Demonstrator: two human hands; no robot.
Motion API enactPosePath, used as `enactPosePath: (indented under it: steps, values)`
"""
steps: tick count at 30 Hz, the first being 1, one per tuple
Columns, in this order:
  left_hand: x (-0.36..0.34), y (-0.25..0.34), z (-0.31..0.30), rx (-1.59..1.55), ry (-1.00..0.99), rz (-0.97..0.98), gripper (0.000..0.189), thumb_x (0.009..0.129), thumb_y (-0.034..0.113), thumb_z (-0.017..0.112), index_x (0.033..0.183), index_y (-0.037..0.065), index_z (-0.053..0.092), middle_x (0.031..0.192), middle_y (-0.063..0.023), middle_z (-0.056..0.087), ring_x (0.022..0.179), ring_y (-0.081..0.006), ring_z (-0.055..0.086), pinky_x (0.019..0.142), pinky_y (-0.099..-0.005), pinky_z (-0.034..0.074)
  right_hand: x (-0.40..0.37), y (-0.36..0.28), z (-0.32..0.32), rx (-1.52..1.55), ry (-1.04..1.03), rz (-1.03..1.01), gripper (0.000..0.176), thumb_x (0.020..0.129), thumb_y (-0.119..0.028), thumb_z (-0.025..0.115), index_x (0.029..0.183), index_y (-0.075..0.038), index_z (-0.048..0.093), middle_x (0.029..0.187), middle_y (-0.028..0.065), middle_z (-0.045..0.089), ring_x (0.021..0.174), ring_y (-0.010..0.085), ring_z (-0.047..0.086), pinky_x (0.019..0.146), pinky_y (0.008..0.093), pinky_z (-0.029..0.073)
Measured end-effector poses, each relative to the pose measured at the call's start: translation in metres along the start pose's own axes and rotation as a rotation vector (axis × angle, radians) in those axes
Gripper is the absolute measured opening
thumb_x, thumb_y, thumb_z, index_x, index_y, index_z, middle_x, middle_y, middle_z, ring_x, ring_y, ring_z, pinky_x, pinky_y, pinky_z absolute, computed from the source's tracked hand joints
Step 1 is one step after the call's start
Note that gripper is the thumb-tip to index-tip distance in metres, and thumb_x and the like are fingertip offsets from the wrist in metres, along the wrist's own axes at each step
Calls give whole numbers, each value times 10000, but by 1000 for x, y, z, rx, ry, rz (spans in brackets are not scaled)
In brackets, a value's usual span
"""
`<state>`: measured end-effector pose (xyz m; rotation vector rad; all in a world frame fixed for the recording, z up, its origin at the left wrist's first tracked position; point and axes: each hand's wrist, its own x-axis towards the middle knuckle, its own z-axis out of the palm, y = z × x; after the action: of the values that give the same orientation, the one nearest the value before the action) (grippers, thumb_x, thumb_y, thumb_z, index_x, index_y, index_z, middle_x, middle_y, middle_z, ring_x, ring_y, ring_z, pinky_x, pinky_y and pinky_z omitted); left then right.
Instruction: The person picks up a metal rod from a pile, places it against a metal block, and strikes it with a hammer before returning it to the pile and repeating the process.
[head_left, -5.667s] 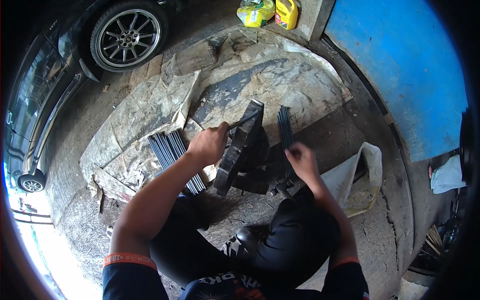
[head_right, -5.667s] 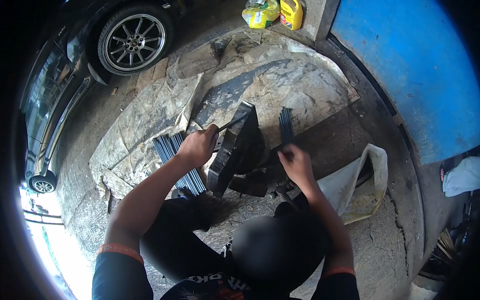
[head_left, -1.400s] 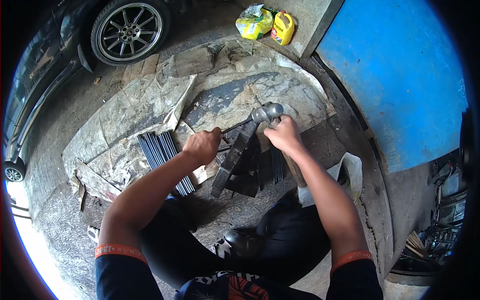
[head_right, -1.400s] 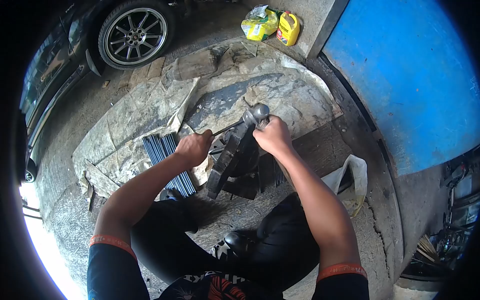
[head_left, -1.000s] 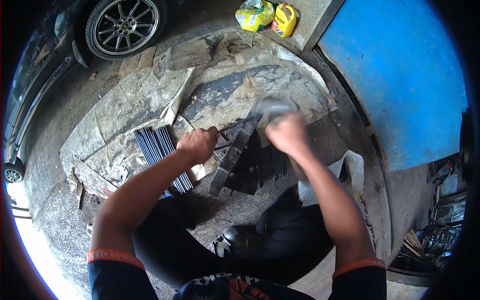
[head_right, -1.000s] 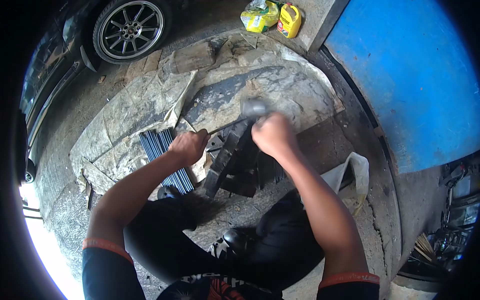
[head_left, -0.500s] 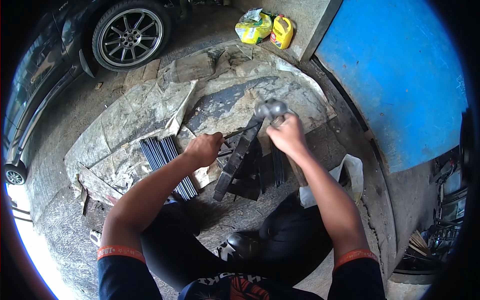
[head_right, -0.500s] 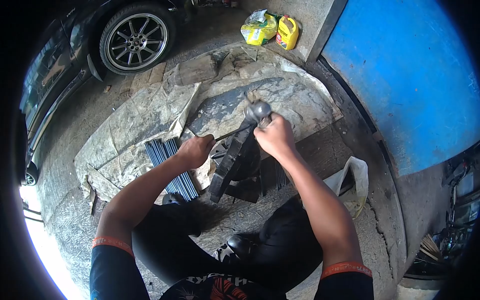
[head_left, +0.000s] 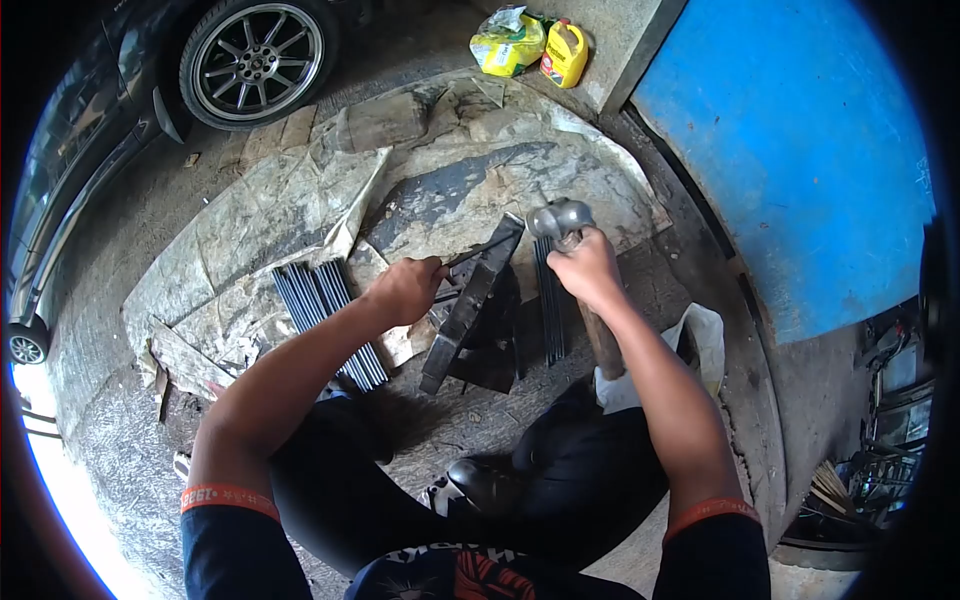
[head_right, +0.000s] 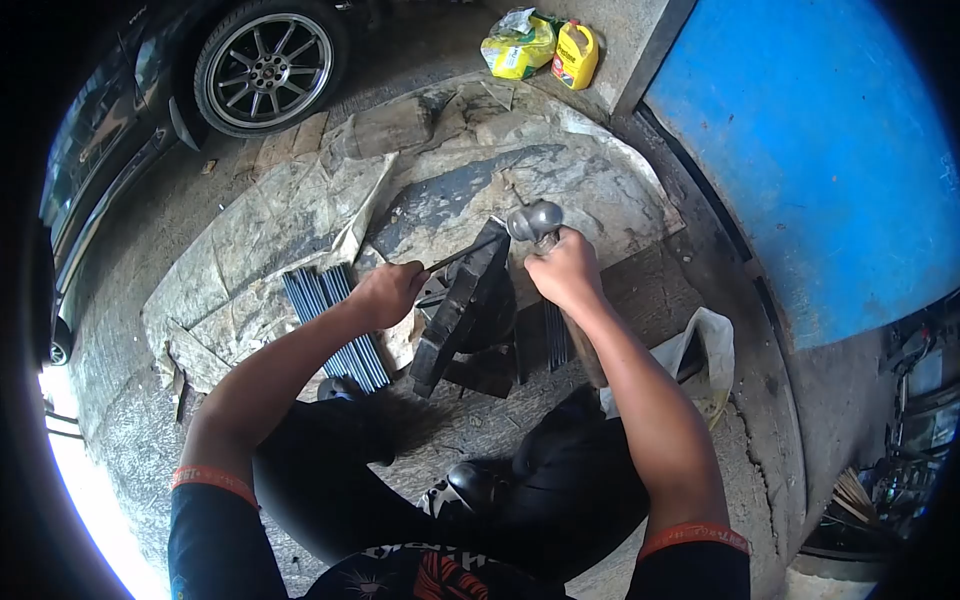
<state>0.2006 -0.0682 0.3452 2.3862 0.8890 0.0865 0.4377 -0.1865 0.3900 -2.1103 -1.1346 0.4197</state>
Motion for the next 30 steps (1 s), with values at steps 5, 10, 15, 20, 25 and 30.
enactPosePath:
  steps: [5, 10, 15, 20, 25, 30]
  values:
    - [-1, -1, 1, -49, 70, 7, 290, 975, 294, 420, 1037, 17, 479, 812, -277, 618, 824, -471, 594, 738, -542, 439, -12, -16, 8, -68, -37, 19, 230, 706, -165, 674, 896, -40, 634, 814, 178, 671, 806, 362, 657, 725, 417, 516]
    - [-1, 0, -3, -30, 67, 34, 294, 971, 292, 427, 1003, 28, 551, 839, -259, 626, 859, -444, 598, 750, -518, 454, -15, -38, -6, 73, 4, -43, 237, 726, -120, 680, 939, -28, 633, 806, 152, 683, 801, 274, 677, 714, 365, 520]
    - [1, -5, -2, -32, 31, -31, 297, 972, 302, 423, 986, 50, 580, 847, -242, 634, 856, -432, 603, 752, -507, 463, -26, -81, -39, 380, 352, -517, 84, 764, -21, 638, 829, -33, 586, 666, 10, 586, 563, 94, 534, 534, 275, 454]
    - [-4, -2, 2, 6, 76, -64, 317, 972, 323, 423, 963, 50, 585, 838, -238, 639, 826, -433, 610, 733, -509, 477, -6, 0, 16, -396, -96, -26, 234, 725, -153, 683, 897, -5, 625, 833, 197, 667, 776, 336, 662, 704, 420, 517]
    - [-1, 1, 5, 34, 53, -44, 332, 971, 334, 427, 988, 31, 563, 830, -273, 627, 823, -453, 611, 742, -522, 476, 2, -3, 1, -87, 9, -45, 270, 714, -176, 682, 928, -19, 630, 862, 214, 666, 868, 386, 639, 765, 451, 510]
    - [-4, 11, 1, 12, 79, -60, 282, 961, 295, 464, 929, 29, 555, 744, -253, 615, 752, -450, 601, 687, -527, 460, -10, -16, 5, -99, -73, -8, 250, 709, -159, 679, 907, -14, 631, 854, 219, 662, 838, 396, 636, 749, 441, 515]
